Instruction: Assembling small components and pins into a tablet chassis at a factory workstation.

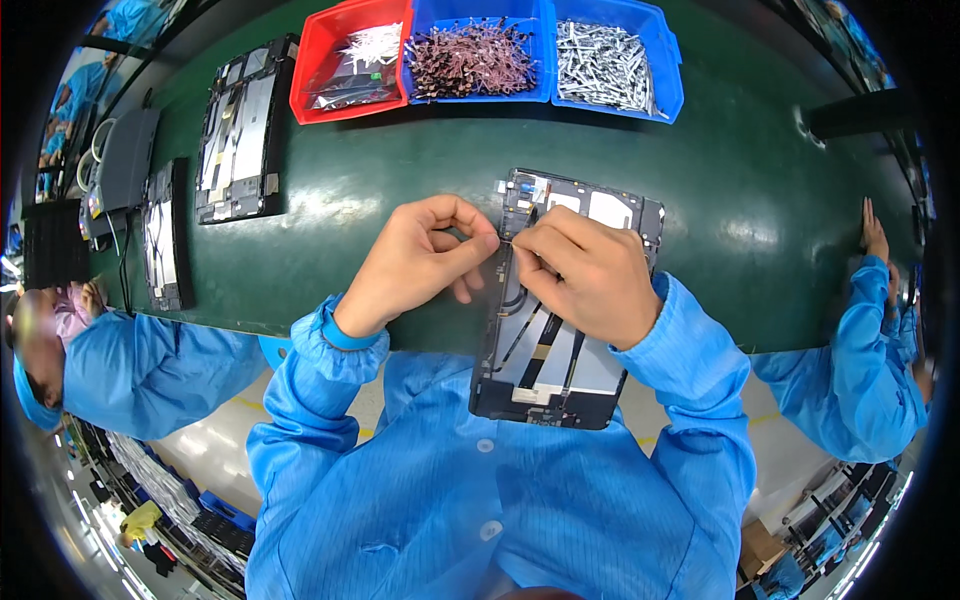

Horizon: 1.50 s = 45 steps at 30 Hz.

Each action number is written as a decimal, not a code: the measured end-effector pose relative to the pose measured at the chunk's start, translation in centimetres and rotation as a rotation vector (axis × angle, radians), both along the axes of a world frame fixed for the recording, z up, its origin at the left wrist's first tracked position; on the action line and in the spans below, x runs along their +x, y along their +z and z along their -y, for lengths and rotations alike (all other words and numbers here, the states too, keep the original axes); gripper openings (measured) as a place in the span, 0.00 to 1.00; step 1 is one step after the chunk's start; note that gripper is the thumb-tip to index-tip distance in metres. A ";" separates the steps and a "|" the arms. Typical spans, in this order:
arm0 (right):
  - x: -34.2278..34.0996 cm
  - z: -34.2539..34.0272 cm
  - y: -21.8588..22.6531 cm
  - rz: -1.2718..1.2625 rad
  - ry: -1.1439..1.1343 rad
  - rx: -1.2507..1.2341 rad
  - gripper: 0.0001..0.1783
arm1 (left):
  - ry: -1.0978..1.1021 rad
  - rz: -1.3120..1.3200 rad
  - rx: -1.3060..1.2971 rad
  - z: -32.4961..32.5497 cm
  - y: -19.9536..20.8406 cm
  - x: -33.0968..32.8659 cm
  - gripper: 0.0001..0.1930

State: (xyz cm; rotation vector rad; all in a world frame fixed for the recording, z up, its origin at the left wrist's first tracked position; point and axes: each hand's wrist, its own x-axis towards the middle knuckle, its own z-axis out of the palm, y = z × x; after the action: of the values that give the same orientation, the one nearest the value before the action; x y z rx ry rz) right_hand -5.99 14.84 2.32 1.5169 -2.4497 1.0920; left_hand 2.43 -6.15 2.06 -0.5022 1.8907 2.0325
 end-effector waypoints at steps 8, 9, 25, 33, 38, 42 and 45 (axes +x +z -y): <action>0.0 0.0 -0.2 -0.009 0.005 -0.002 0.08 | 0.017 0.019 -0.013 -0.3 0.4 0.0 0.06; 0.0 0.0 -0.2 -0.006 0.010 0.008 0.07 | 0.020 0.002 -0.015 -0.1 0.0 0.1 0.07; 0.1 -0.3 -0.5 -0.039 0.003 0.002 0.07 | 0.088 -0.052 -0.113 -1.5 0.0 0.8 0.08; 0.1 -0.5 -0.6 -0.032 0.016 0.011 0.09 | 0.083 -0.042 -0.145 -1.4 0.2 0.5 0.07; 0.0 -0.5 -0.5 -0.025 0.022 0.017 0.08 | 0.031 0.000 -0.096 -0.5 0.7 -0.3 0.06; 0.0 -0.4 -0.4 0.002 0.023 0.006 0.07 | -0.055 0.083 -0.062 0.2 1.4 -1.2 0.06; 0.0 -0.5 -0.3 0.012 0.015 0.011 0.07 | -0.112 0.135 -0.057 0.5 1.9 -1.9 0.07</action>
State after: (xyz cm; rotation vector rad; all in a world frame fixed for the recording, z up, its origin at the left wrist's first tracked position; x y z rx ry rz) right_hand -5.98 15.31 2.04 1.5390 -2.4604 1.0943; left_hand 0.58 -6.69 4.00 -0.5211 1.8579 1.8314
